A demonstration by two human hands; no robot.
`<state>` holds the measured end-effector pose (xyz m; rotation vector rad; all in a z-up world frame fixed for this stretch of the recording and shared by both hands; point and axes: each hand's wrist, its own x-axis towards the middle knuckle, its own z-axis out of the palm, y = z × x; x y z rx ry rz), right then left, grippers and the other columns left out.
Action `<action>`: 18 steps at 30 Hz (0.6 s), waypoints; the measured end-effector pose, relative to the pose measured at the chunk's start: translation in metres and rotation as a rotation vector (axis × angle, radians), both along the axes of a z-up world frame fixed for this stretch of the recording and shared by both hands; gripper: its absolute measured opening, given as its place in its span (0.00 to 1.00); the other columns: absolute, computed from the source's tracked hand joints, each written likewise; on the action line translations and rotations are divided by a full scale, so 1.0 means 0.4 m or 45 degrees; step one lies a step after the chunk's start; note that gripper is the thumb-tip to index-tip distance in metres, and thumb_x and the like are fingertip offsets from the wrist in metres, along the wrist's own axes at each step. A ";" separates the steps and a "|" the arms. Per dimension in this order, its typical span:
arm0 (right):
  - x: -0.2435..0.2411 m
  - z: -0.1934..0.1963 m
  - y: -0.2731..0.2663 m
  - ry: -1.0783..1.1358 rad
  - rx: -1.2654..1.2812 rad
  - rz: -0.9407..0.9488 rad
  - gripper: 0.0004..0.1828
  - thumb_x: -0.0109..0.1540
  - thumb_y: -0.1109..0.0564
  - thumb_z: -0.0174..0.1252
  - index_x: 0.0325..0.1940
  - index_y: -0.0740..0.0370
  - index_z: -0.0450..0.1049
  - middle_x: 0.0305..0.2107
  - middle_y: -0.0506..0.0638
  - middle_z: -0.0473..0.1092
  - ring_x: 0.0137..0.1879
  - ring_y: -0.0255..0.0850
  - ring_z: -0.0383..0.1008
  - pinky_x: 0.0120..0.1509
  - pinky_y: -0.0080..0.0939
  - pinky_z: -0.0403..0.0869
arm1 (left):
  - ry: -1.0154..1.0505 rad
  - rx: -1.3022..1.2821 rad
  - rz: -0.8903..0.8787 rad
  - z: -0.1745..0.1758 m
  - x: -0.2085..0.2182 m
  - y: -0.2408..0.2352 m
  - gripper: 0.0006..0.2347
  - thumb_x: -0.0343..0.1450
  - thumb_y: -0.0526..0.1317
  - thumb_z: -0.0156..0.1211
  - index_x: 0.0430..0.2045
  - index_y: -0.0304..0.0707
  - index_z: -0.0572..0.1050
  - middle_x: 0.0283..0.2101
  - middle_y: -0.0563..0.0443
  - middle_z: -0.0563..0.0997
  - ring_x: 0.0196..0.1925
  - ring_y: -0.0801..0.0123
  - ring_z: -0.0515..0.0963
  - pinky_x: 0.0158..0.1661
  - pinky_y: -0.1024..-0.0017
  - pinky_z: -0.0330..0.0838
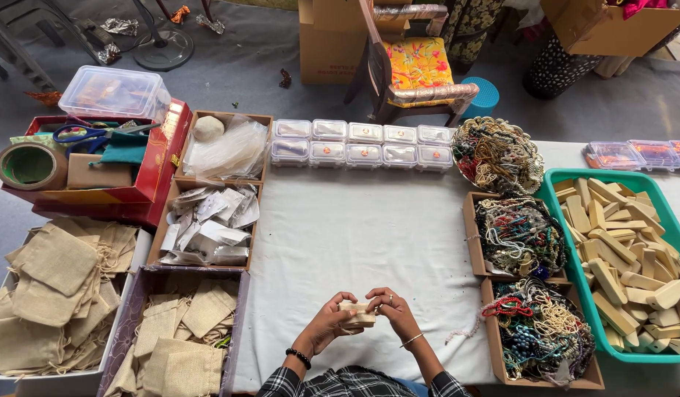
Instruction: The person packs various beaded necklaces and bracelets into small cloth pouches and plastic containers on a table. They handle the items one by one, place them into pouches, and then put the pouches into clear plastic boxes.
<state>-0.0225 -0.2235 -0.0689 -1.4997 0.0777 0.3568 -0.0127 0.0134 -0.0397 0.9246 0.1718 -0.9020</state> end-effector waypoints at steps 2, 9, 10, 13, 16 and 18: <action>-0.001 0.049 0.009 0.128 0.194 -0.064 0.14 0.57 0.60 0.52 0.37 0.64 0.83 0.53 0.51 0.73 0.53 0.38 0.76 0.57 0.40 0.76 | -0.009 0.016 0.019 -0.001 -0.005 -0.004 0.18 0.71 0.40 0.62 0.53 0.46 0.67 0.51 0.45 0.80 0.51 0.64 0.84 0.52 0.64 0.81; 0.003 0.082 0.034 0.363 -0.026 0.071 0.22 0.56 0.58 0.69 0.55 0.61 0.80 0.44 0.53 0.80 0.49 0.38 0.79 0.58 0.38 0.77 | -0.082 0.194 -0.063 0.036 -0.012 0.012 0.19 0.74 0.39 0.60 0.59 0.51 0.62 0.50 0.45 0.81 0.49 0.68 0.83 0.46 0.72 0.78; 0.003 0.059 0.033 0.363 -0.022 0.079 0.22 0.56 0.58 0.69 0.55 0.61 0.80 0.44 0.53 0.80 0.49 0.38 0.79 0.58 0.38 0.77 | -0.082 0.199 -0.056 0.073 -0.015 0.018 0.19 0.74 0.39 0.60 0.59 0.51 0.62 0.50 0.45 0.81 0.49 0.68 0.83 0.46 0.72 0.78; -0.001 -0.001 0.039 0.451 0.009 0.053 0.19 0.56 0.59 0.69 0.50 0.67 0.81 0.35 0.52 0.81 0.41 0.37 0.82 0.49 0.36 0.82 | -0.182 0.591 -0.126 0.111 -0.036 0.069 0.18 0.73 0.39 0.61 0.58 0.50 0.65 0.47 0.43 0.82 0.47 0.64 0.83 0.44 0.70 0.78; -0.011 -0.068 0.023 0.521 0.025 -0.140 0.17 0.57 0.60 0.70 0.48 0.70 0.80 0.33 0.50 0.80 0.36 0.33 0.78 0.44 0.32 0.80 | -0.681 0.948 0.449 0.078 -0.090 0.213 0.15 0.72 0.39 0.60 0.53 0.44 0.73 0.51 0.52 0.84 0.50 0.64 0.86 0.46 0.71 0.81; -0.026 -0.150 -0.008 0.654 0.012 -0.359 0.17 0.57 0.59 0.70 0.48 0.68 0.81 0.32 0.50 0.78 0.33 0.34 0.74 0.40 0.33 0.75 | -1.201 2.110 0.877 0.162 -0.158 0.367 0.15 0.70 0.39 0.59 0.50 0.39 0.73 0.57 0.37 0.77 0.63 0.48 0.73 0.59 0.49 0.70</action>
